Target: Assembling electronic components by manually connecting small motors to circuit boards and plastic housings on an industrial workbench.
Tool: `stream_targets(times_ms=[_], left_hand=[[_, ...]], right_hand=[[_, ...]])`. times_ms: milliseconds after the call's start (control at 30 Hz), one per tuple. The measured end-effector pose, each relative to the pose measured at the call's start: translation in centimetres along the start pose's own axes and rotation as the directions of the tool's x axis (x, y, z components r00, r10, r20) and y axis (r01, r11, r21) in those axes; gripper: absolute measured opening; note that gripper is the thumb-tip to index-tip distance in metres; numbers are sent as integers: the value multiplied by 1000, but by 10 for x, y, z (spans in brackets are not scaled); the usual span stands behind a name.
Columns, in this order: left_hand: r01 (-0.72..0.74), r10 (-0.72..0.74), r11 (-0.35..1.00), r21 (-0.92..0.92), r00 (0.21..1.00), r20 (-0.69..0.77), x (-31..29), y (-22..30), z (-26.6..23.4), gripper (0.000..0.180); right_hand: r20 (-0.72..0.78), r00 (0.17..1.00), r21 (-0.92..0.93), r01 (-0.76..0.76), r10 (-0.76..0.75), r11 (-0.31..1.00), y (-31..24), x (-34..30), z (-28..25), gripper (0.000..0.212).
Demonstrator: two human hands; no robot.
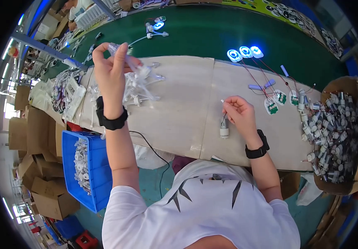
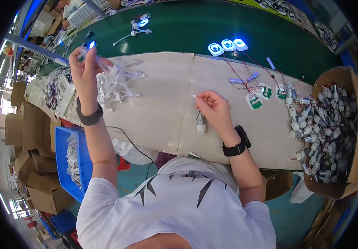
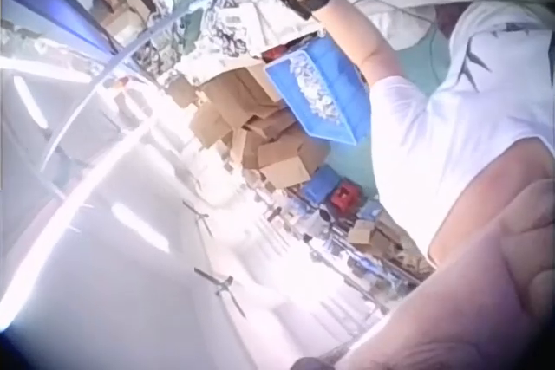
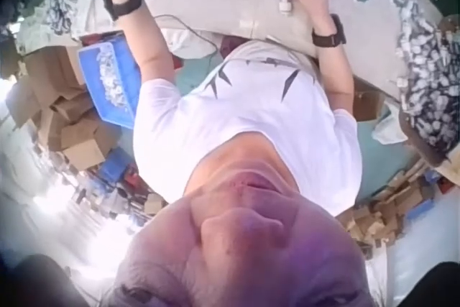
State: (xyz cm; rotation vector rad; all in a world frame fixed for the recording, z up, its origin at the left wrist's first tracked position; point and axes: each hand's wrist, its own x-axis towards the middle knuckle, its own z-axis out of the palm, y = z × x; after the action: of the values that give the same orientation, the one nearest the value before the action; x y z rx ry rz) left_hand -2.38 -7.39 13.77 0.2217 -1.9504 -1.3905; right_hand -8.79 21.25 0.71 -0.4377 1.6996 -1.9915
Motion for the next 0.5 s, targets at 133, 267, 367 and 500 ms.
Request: stream_targets(times_ms=[133,267,367,500], left_hand=[[51,-57,990,-133,997,-43,-14,12,32,34],[281,-304,934,-221,950,-76,-38,-51,49,37],[490,-508,840,-232,861,-19,-68,-96,61,38],[605,-617,735,-307,784,68,-93,-116,61,48]], right_hand=[[1,1000,10,-6,6,1000,-4,-1,-4,8],[-28,1000,19,-10,11,1000,-6,2,-6,8],[-47,999,-31,-14,12,999,1,6,-7,9],[-68,998,-77,-2,-3,997,9,10,-10,10]])
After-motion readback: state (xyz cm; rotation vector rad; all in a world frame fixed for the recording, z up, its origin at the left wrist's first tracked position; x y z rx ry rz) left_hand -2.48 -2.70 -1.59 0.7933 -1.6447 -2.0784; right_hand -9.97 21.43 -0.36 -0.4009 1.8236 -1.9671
